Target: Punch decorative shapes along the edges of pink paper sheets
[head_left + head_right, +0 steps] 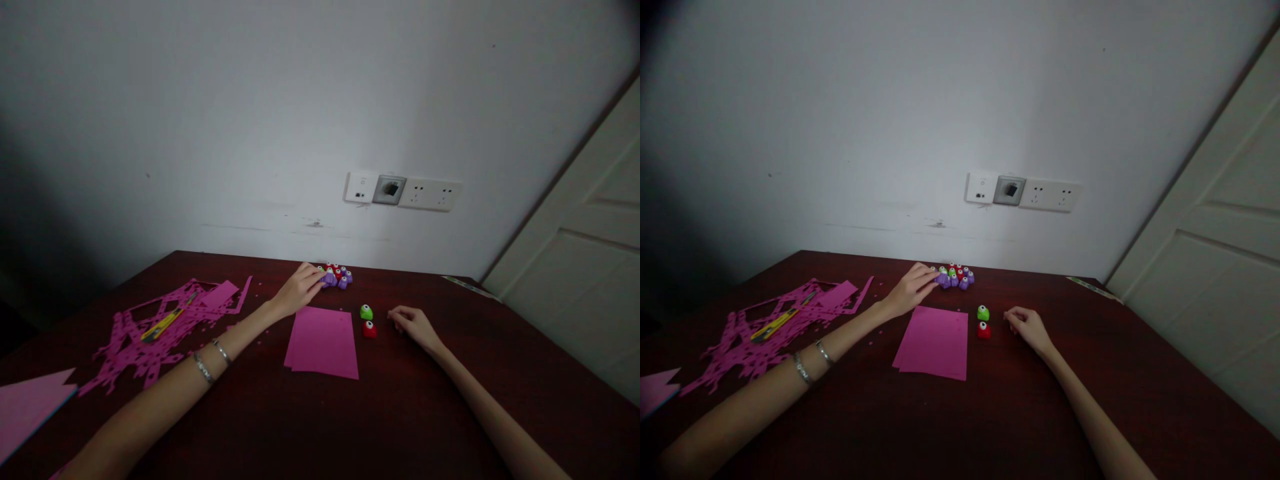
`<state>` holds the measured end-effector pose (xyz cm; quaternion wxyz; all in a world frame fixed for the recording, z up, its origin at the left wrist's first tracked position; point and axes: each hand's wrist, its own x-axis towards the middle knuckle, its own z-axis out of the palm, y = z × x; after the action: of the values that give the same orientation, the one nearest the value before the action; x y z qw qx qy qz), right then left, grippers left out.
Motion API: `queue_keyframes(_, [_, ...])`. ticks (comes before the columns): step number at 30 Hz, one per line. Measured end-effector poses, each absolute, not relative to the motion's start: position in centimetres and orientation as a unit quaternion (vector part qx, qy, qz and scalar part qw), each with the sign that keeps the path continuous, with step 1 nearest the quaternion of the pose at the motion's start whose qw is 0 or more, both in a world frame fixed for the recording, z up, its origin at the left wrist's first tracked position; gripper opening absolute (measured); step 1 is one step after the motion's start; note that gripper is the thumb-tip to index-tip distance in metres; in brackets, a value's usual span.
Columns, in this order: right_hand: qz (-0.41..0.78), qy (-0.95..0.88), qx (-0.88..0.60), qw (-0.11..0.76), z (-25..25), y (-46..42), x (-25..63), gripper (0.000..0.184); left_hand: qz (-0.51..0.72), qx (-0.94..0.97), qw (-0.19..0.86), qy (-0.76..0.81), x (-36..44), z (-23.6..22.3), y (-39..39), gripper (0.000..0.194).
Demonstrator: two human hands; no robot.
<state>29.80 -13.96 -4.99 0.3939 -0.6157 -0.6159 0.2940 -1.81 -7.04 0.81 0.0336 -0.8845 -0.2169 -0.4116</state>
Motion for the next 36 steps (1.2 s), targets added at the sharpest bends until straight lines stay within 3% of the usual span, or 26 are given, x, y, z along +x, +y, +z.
queue_keyframes(7, [0.318,-0.61,-0.611,0.391,-2.0,-14.7,26.2,0.035,-0.405,-0.893,0.095,-0.174,-1.9,0.5,-8.9,0.027])
queue_keyframes(12, [0.319,-0.606,-0.57,0.453,0.5,-16.2,21.1,0.041,-0.367,-0.899,0.162,-0.174,-1.7,0.7,-9.3,0.029])
queue_keyframes(23, [0.351,-0.601,-0.561,0.449,1.7,-17.8,18.5,0.052,-0.29,-0.908,0.255,-0.163,-0.3,0.5,-11.8,0.03])
queue_keyframes(31, [0.355,-0.626,-0.532,0.446,1.0,-17.6,18.9,0.044,-0.301,-0.908,0.247,-0.152,0.1,0.5,-12.5,0.027])
queue_keyframes(36, [0.392,-0.628,-0.503,0.447,1.6,-17.7,19.1,0.041,-0.361,-0.9,0.163,-0.179,0.1,1.1,-12.5,0.032])
